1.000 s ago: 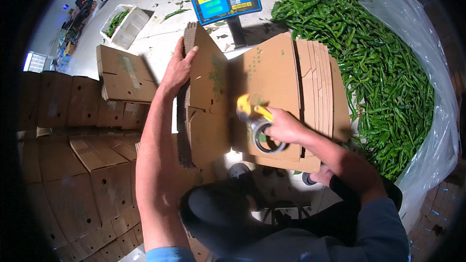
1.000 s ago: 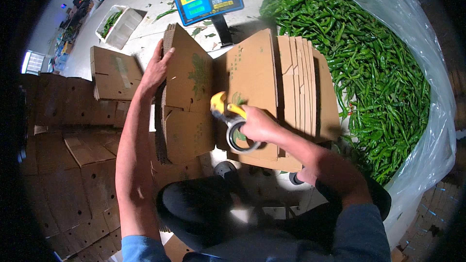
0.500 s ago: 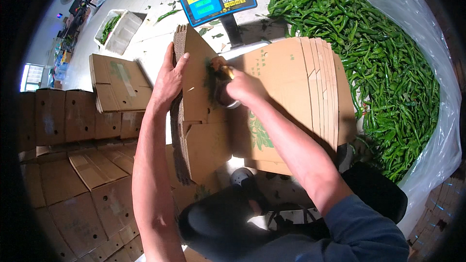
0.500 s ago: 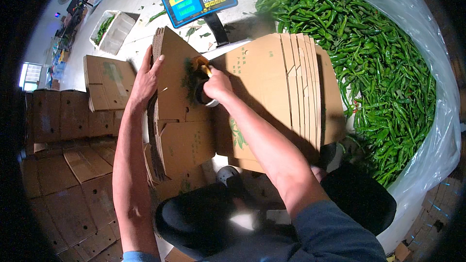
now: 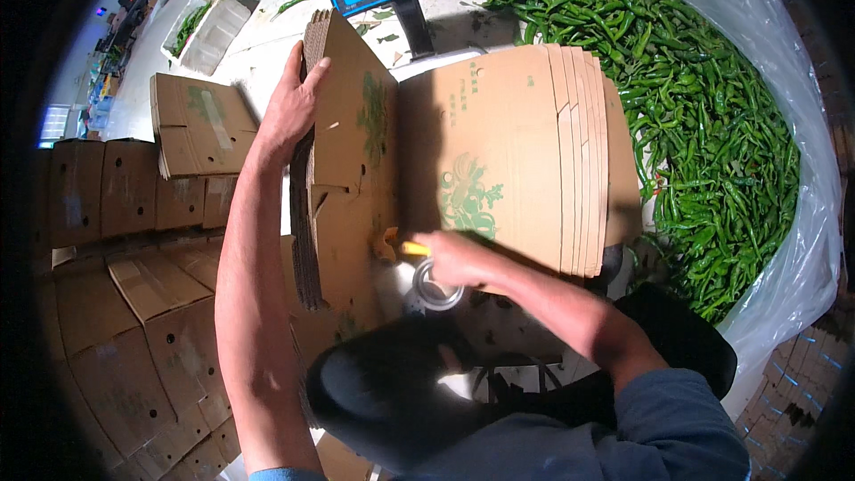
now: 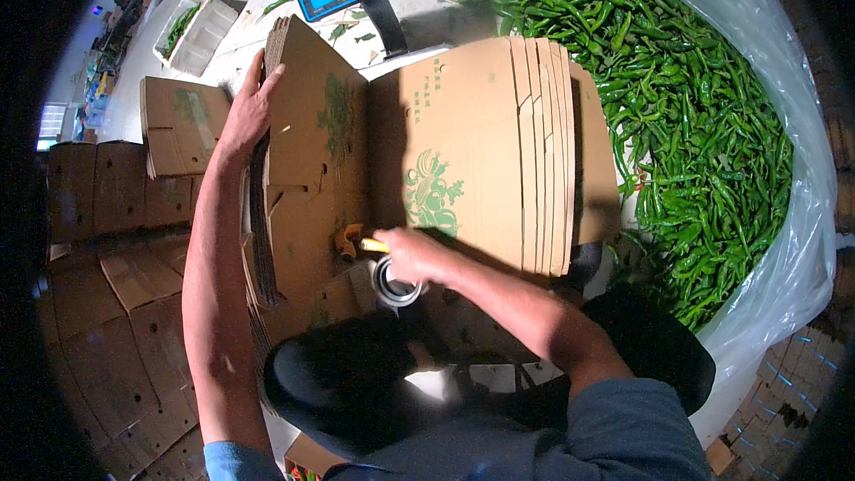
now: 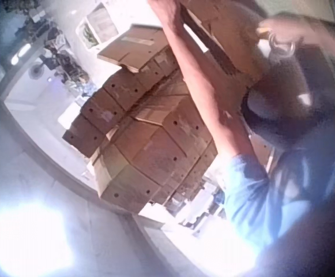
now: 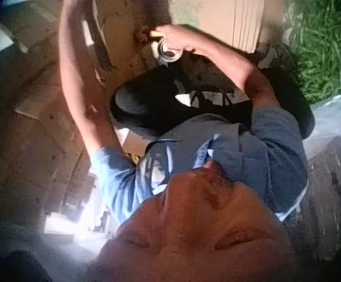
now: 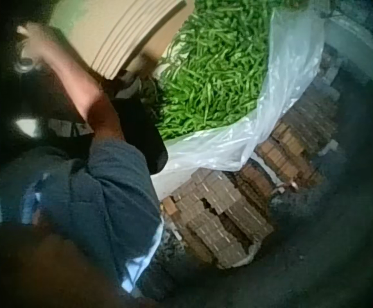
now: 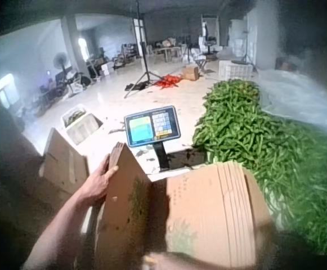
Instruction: The person assembles flat cardboard boxes by folding them into shape and securing the seams with a tape dispenser. They then stack the finished boxes and secure the stack with a blue plastic tie.
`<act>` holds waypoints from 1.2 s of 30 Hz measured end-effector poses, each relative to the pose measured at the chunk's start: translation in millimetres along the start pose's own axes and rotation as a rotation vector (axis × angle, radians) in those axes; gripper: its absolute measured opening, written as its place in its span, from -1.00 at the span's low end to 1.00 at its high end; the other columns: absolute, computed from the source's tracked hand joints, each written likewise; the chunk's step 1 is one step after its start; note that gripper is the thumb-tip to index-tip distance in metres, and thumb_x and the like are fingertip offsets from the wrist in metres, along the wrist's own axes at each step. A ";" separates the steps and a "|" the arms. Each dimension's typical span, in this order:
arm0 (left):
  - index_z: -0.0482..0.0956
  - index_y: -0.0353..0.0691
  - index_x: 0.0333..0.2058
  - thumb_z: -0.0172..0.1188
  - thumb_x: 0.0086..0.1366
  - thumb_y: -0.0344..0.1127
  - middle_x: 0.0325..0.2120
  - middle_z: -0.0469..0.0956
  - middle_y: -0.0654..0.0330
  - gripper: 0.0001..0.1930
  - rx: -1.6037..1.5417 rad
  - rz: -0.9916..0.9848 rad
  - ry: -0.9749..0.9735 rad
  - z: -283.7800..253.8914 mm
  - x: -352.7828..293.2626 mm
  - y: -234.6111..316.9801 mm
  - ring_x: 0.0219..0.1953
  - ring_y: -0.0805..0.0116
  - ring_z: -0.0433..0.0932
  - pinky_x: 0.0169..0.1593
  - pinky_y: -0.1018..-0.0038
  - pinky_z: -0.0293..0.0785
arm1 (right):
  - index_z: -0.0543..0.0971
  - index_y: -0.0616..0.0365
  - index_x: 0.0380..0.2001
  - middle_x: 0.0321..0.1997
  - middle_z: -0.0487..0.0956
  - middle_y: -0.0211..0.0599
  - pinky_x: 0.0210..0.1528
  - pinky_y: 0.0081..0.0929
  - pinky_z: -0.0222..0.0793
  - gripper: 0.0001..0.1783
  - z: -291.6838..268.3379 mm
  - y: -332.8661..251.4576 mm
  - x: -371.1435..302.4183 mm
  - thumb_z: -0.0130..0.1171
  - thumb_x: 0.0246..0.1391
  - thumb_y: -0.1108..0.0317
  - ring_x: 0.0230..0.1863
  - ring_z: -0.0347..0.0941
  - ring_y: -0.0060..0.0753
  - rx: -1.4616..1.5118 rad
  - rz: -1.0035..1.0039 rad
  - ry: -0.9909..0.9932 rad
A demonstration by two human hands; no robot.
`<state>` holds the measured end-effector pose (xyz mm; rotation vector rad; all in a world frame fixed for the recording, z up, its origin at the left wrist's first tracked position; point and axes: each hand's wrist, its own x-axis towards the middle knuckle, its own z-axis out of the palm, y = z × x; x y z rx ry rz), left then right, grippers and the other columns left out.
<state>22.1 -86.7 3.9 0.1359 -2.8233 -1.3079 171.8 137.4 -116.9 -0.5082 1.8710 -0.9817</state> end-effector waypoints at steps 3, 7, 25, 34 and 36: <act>-0.03 -0.33 0.32 0.03 0.36 0.03 0.21 0.23 -0.20 -0.24 0.022 -0.026 -0.009 -9.3 0.6 -11.6 0.25 0.09 0.26 0.26 0.37 0.14 | 0.55 0.18 -0.11 -0.30 0.61 -0.01 -0.29 -0.24 0.49 -0.54 -44.7 -25.9 15.5 0.00 -0.20 0.56 -0.30 0.57 -0.12 -0.209 0.007 -0.195; -0.02 -0.32 0.32 0.04 0.34 0.08 0.19 0.26 -0.23 -0.22 0.083 0.070 -0.009 -8.2 13.2 -33.4 0.23 0.06 0.28 0.25 0.36 0.18 | 0.61 0.24 -0.31 -0.42 0.62 -0.04 -0.45 -0.25 0.46 -0.66 -77.3 -30.7 70.4 0.15 -0.30 0.59 -0.41 0.58 -0.17 -0.573 -0.172 -0.338; 0.20 -0.25 0.22 -0.17 0.45 -0.01 0.03 0.42 -0.02 -0.48 -0.171 -0.018 -0.035 1.8 -6.7 9.8 0.09 0.20 0.37 0.17 0.35 0.23 | 0.48 0.24 -0.17 0.27 0.30 -0.01 0.35 0.00 -0.03 -0.45 -64.4 -109.5 -43.3 0.26 -0.41 0.57 0.37 0.10 -0.04 -0.395 -1.029 0.204; 0.16 -0.23 0.26 -0.09 0.43 -0.01 0.10 0.38 -0.01 -0.43 -0.213 -0.037 -0.040 -8.2 -5.1 3.9 0.13 0.24 0.33 0.19 0.36 0.22 | 0.48 0.22 -0.24 0.27 0.31 -0.02 0.36 -0.01 -0.08 -0.51 -63.0 -95.3 -61.3 0.30 -0.42 0.51 0.39 0.09 -0.16 -0.563 -0.948 0.182; 0.15 -0.22 0.27 -0.07 0.42 0.01 0.13 0.36 -0.02 -0.42 -0.257 -0.087 -0.051 -13.2 -3.0 -9.3 0.17 0.22 0.30 0.23 0.36 0.18 | 0.48 0.23 -0.24 0.05 0.51 -0.02 0.22 -0.14 0.09 -0.57 -68.7 -88.2 -86.1 0.23 -0.34 0.45 0.18 0.37 -0.20 -0.670 -0.929 0.345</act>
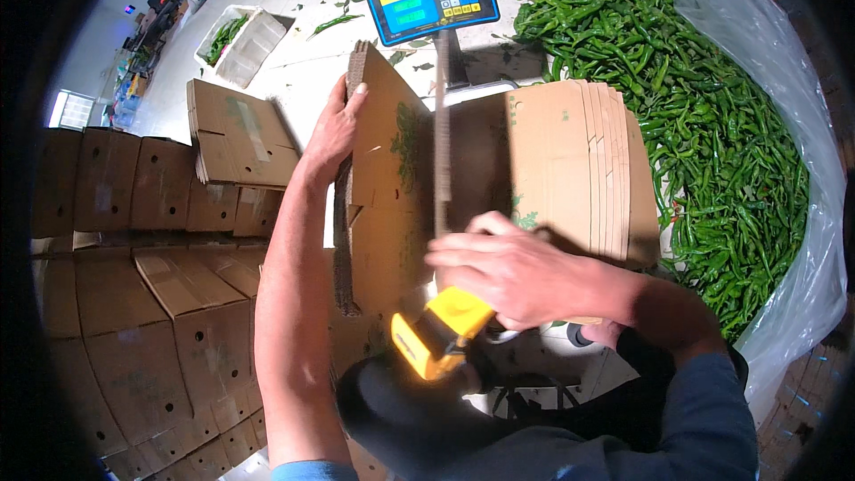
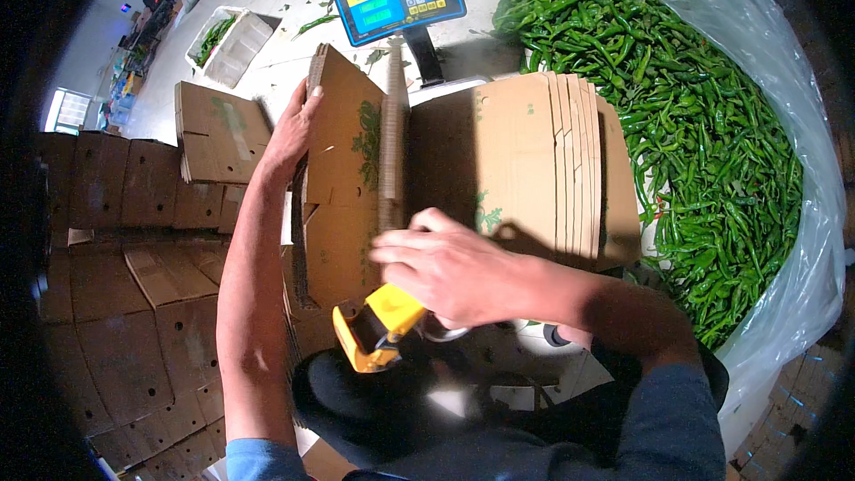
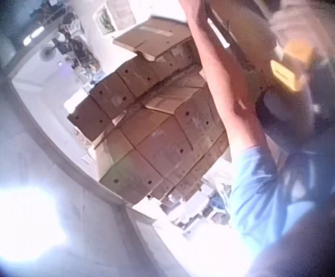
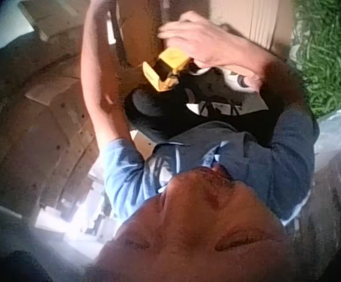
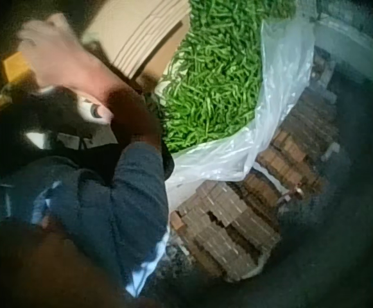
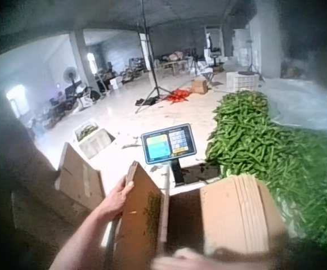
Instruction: The person assembles flat cardboard boxes by folding them into shape and securing the seams with a tape dispenser. They then stack the finished boxes and secure the stack with a blue plastic tie.
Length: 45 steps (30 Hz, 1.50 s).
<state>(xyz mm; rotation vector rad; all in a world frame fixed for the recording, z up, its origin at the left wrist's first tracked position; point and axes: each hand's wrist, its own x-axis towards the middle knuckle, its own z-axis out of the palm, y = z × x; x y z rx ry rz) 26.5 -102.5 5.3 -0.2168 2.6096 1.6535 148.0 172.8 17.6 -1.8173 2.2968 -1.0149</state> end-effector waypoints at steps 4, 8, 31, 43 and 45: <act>0.15 -0.22 0.28 -0.06 0.41 0.00 0.15 0.33 -0.02 -0.41 0.056 0.001 0.036 -17.3 0.1 -8.4 0.20 0.18 0.29 0.24 0.35 0.16 | 0.46 0.26 -0.22 -0.45 0.58 -0.10 -0.24 -0.13 0.41 -0.62 -55.7 -9.2 4.1 0.11 -0.26 0.50 -0.39 0.55 -0.02 0.093 0.645 -0.550; 0.14 -0.22 0.28 -0.06 0.42 -0.01 0.15 0.33 -0.01 -0.41 0.102 0.003 0.042 -18.8 3.2 -14.2 0.18 0.19 0.29 0.23 0.35 0.16 | 0.44 0.30 -0.22 -0.50 0.53 -0.07 -0.47 -0.27 0.41 -0.61 14.7 26.3 -4.2 0.11 -0.26 0.63 -0.51 0.53 -0.19 0.628 1.090 0.037; 0.13 -0.28 0.27 -0.05 0.42 -0.04 0.13 0.34 -0.05 -0.41 0.108 0.048 0.000 -5.4 13.5 -5.7 0.17 0.19 0.30 0.23 0.39 0.18 | 0.23 -0.16 0.30 -0.19 0.61 -0.01 -0.24 -0.34 0.48 -0.25 105.6 191.7 79.2 -0.11 -0.05 0.50 -0.28 0.58 -0.18 0.305 1.068 0.369; 0.16 -0.26 0.27 -0.05 0.39 0.04 0.09 0.39 -0.05 -0.37 0.229 0.000 0.096 -17.3 8.9 -18.1 0.14 0.19 0.35 0.21 0.38 0.20 | 0.20 0.03 0.31 -0.28 0.61 0.01 -0.38 -0.42 0.54 -0.17 116.9 60.7 22.2 -0.01 -0.15 0.61 -0.37 0.57 -0.25 0.481 0.859 -0.512; 0.15 -0.27 0.27 -0.05 0.39 0.04 0.09 0.39 -0.06 -0.37 0.207 -0.013 0.076 -14.0 6.8 -15.2 0.14 0.18 0.35 0.20 0.38 0.20 | 0.43 0.08 0.13 -0.35 0.62 -0.07 -0.41 -0.33 0.48 -0.33 104.0 89.2 36.5 0.02 -0.19 0.61 -0.39 0.57 -0.25 0.485 0.795 -0.630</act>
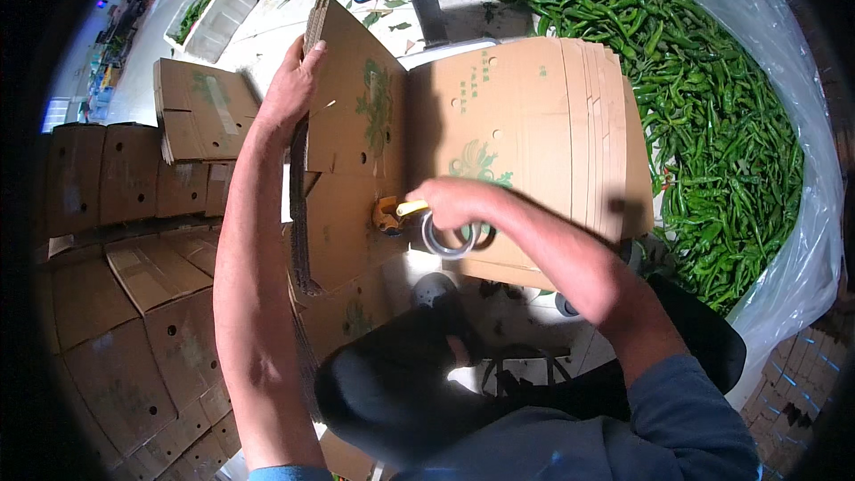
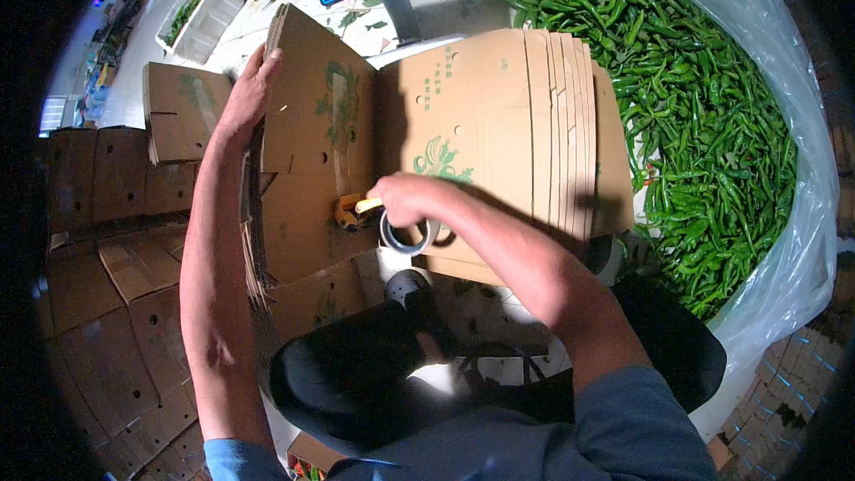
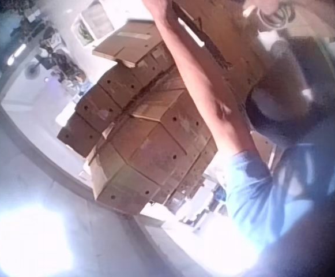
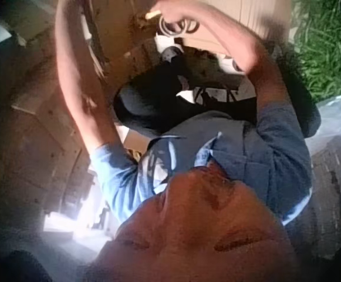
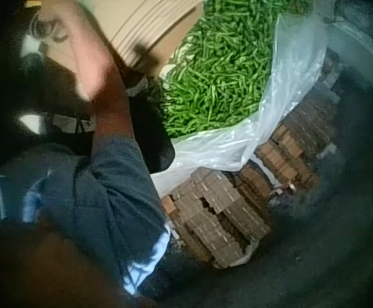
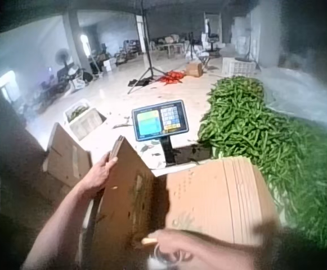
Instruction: The person assembles flat cardboard boxes by folding them into shape and securing the seams with a tape dispenser. They then stack the finished boxes and secure the stack with a blue plastic tie.
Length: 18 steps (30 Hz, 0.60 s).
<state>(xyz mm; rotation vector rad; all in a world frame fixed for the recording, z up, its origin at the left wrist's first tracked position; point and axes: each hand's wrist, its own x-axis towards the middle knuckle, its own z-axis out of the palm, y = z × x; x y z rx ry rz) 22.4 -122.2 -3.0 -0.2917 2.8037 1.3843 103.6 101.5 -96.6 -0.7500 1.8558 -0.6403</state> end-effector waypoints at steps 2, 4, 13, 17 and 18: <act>0.15 -0.28 0.26 -0.06 0.39 0.05 0.09 0.39 -0.07 -0.36 -0.016 0.008 -0.003 -3.5 -1.0 4.6 0.13 0.17 0.36 0.20 0.38 0.21 | 0.56 0.14 -0.07 -0.37 0.63 -0.10 -0.41 -0.28 0.44 -0.47 -24.6 3.0 21.7 0.07 -0.25 0.62 -0.39 0.57 -0.22 -0.182 -0.106 -0.049; 0.15 -0.29 0.26 -0.06 0.39 0.07 0.08 0.39 -0.07 -0.35 -0.031 0.020 -0.020 0.4 2.5 -0.7 0.13 0.17 0.36 0.20 0.37 0.22 | 0.61 0.17 -0.19 -0.38 0.63 -0.09 -0.38 -0.26 0.44 -0.53 -44.8 -6.6 38.6 0.16 -0.33 0.62 -0.37 0.57 -0.20 -0.386 -0.103 -0.162; 0.23 -0.32 0.21 -0.08 0.36 0.16 0.08 0.41 -0.09 -0.32 -0.085 -0.117 -0.020 -8.5 -1.2 -6.4 0.13 0.15 0.36 0.19 0.36 0.23 | 0.63 0.35 -0.46 -0.37 0.63 0.00 -0.37 -0.21 0.45 -0.78 32.4 -12.2 38.9 0.15 -0.30 0.53 -0.36 0.56 -0.09 -0.506 -0.174 -0.383; 0.24 -0.29 0.22 -0.12 0.38 0.15 0.07 0.43 -0.04 -0.34 -0.224 -0.113 -0.068 1.7 -4.8 8.6 0.10 0.19 0.39 0.17 0.35 0.27 | 0.56 0.13 -0.04 -0.17 0.62 -0.10 -0.10 -0.25 0.43 -0.44 -5.0 -8.6 -40.9 0.06 -0.26 0.61 -0.16 0.53 -0.02 -0.083 -0.304 -0.167; 0.25 -0.30 0.21 -0.13 0.39 0.14 0.06 0.44 -0.05 -0.35 -0.203 -0.114 -0.063 1.4 -5.1 7.3 0.09 0.20 0.40 0.16 0.36 0.27 | 0.55 0.12 -0.04 -0.14 0.61 -0.11 -0.04 -0.27 0.42 -0.46 -7.8 -9.5 -53.1 0.09 -0.23 0.59 -0.11 0.52 -0.05 -0.041 -0.488 0.055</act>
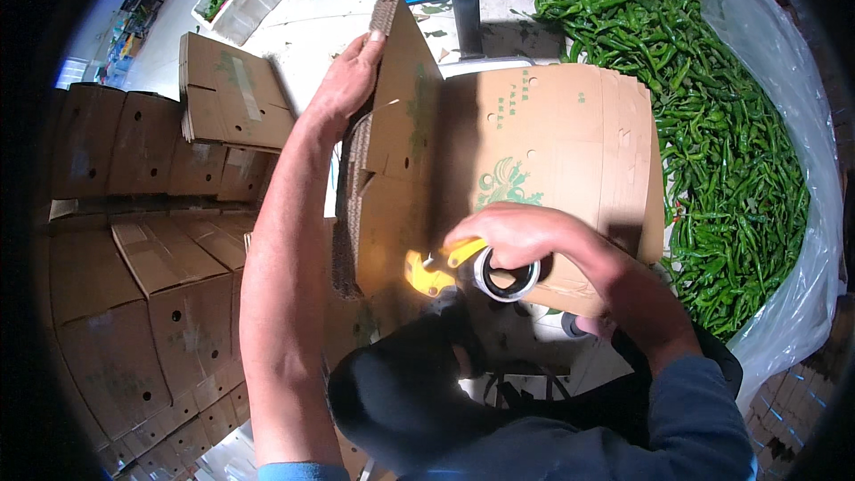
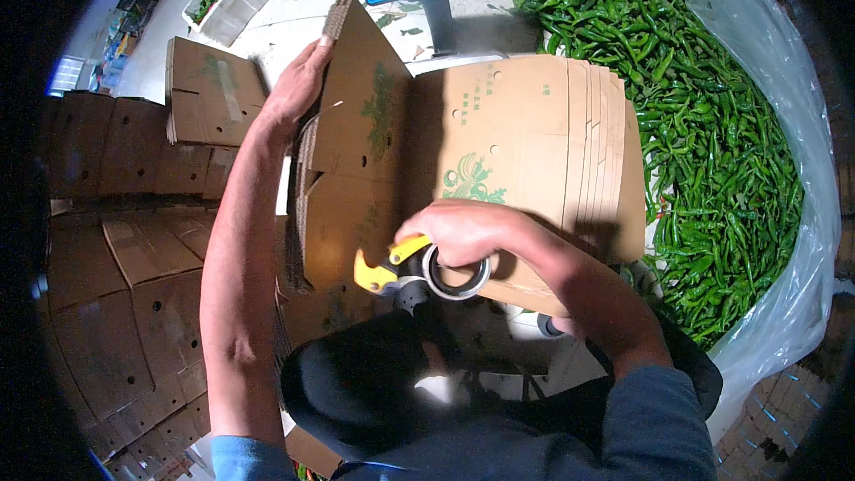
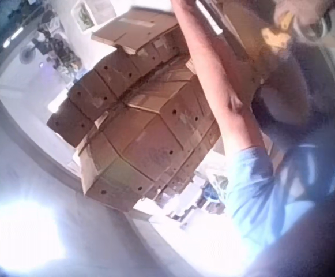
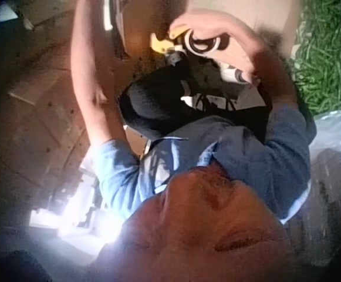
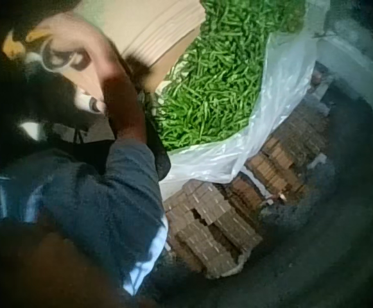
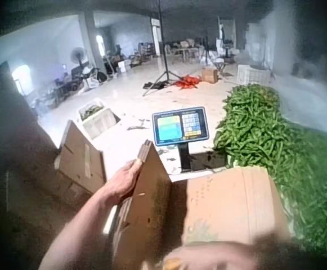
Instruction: The person assembles flat cardboard boxes by folding them into shape and securing the seams with a tape dispenser. They then stack the finished boxes and secure the stack with a blue plastic tie.
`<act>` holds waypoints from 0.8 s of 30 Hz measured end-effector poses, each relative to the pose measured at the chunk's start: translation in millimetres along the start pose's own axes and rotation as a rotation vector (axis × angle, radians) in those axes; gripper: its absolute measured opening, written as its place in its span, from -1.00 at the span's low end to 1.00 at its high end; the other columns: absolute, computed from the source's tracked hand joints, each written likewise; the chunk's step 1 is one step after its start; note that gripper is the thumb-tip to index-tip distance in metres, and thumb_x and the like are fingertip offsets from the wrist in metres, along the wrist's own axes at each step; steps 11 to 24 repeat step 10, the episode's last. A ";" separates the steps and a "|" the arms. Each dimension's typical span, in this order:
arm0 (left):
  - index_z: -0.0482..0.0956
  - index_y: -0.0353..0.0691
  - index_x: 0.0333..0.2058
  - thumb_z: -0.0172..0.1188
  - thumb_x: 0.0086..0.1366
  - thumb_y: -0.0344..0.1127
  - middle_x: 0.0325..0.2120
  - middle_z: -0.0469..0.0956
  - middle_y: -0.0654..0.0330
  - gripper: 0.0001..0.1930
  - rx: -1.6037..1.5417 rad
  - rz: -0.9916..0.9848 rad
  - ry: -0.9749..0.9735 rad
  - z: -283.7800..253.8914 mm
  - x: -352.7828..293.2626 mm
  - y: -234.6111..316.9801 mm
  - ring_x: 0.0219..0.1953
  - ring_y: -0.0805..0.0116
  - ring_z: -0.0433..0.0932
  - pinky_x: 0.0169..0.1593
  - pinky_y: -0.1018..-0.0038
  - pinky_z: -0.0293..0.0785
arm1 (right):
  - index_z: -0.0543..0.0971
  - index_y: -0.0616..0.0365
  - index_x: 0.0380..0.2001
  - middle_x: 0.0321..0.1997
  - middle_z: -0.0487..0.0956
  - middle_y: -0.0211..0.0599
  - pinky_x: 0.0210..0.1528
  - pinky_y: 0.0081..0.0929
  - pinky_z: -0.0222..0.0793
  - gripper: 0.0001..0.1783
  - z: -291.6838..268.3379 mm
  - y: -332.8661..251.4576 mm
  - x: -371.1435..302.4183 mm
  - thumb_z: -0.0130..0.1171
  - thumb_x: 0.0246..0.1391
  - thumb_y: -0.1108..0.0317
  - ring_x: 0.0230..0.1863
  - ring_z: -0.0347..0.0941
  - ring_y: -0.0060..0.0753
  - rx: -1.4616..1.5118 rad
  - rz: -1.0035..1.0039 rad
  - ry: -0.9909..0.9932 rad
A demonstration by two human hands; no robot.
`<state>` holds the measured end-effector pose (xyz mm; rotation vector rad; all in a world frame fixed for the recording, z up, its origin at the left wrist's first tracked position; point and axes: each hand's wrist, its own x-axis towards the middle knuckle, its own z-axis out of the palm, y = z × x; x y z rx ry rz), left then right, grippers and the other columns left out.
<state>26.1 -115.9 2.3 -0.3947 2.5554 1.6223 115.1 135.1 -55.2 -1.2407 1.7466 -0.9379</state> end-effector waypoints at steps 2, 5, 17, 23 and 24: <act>0.29 -0.28 0.19 -0.15 0.40 0.16 0.03 0.45 0.00 -0.37 0.051 -0.003 -0.006 4.0 1.7 -0.6 0.07 0.23 0.40 0.15 0.38 0.27 | 0.50 0.22 -0.08 0.04 0.52 -0.07 0.10 -0.27 0.32 -0.47 -15.0 -40.1 -4.1 0.13 -0.29 0.61 0.09 0.42 -0.09 -0.015 -0.113 0.231; 0.34 -0.26 0.16 -0.17 0.40 0.17 -0.01 0.47 0.04 -0.38 0.080 0.069 -0.004 6.9 7.8 -6.8 0.04 0.26 0.40 0.14 0.41 0.26 | 0.47 0.20 -0.14 0.27 0.33 -0.12 0.30 -0.09 0.05 -0.41 -16.9 -79.0 6.7 0.23 -0.44 0.62 0.34 0.16 -0.05 -0.223 -0.418 0.421; 0.31 -0.28 0.19 -0.17 0.40 0.17 0.06 0.43 0.02 -0.35 0.046 0.074 -0.021 17.4 -1.7 9.1 0.13 0.25 0.33 0.21 0.38 0.18 | 0.47 0.18 -0.19 0.28 0.32 -0.10 0.37 0.04 -0.13 -0.44 2.3 -62.9 41.1 0.23 -0.47 0.59 0.39 0.06 -0.09 -0.277 -0.441 0.346; 0.31 -0.28 0.19 -0.17 0.40 0.17 0.06 0.43 0.02 -0.35 0.046 0.074 -0.021 17.4 -1.7 9.1 0.13 0.25 0.33 0.21 0.38 0.18 | 0.47 0.18 -0.19 0.28 0.32 -0.10 0.37 0.04 -0.13 -0.44 2.3 -62.9 41.1 0.23 -0.47 0.59 0.39 0.06 -0.09 -0.277 -0.441 0.346; 0.31 -0.28 0.19 -0.17 0.40 0.17 0.06 0.43 0.02 -0.35 0.046 0.074 -0.021 17.4 -1.7 9.1 0.13 0.25 0.33 0.21 0.38 0.18 | 0.47 0.18 -0.19 0.28 0.32 -0.10 0.37 0.04 -0.13 -0.44 2.3 -62.9 41.1 0.23 -0.47 0.59 0.39 0.06 -0.09 -0.277 -0.441 0.346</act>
